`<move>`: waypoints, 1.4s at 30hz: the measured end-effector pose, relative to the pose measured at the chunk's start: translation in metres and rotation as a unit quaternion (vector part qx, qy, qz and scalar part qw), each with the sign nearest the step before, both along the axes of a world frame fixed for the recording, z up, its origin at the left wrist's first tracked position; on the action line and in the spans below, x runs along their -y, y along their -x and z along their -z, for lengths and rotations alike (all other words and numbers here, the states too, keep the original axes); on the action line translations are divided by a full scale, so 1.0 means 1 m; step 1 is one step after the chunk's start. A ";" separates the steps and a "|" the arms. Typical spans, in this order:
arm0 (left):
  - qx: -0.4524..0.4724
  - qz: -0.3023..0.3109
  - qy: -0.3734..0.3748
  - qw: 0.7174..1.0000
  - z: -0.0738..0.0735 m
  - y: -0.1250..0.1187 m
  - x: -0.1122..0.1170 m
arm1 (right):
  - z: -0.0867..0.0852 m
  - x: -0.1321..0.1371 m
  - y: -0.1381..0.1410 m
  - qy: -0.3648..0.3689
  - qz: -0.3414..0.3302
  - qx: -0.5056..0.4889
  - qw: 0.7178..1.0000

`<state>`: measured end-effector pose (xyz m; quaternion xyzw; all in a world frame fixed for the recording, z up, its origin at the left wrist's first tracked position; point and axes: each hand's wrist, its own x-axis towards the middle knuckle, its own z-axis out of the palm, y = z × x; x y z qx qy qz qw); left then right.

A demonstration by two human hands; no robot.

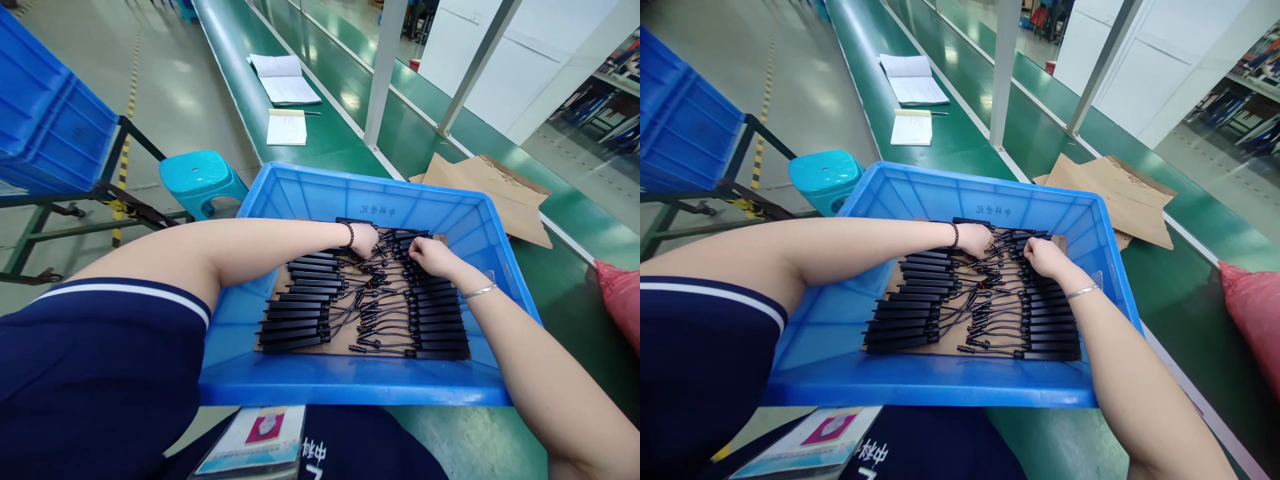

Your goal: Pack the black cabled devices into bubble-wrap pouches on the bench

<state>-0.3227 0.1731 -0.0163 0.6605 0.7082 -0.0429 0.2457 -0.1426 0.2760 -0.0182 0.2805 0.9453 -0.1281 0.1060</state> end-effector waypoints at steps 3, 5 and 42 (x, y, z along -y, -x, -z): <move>0.014 -0.002 0.008 1.000 -0.006 0.003 -0.003 | 0.001 0.000 0.000 0.003 -0.003 0.003 1.000; 0.028 -0.006 0.026 0.999 -0.008 0.006 -0.005 | 0.001 0.000 0.000 0.003 -0.003 0.005 1.000; 0.502 -0.235 -0.108 0.825 0.024 -0.018 -0.011 | 0.012 0.009 0.013 0.167 0.153 -0.246 0.942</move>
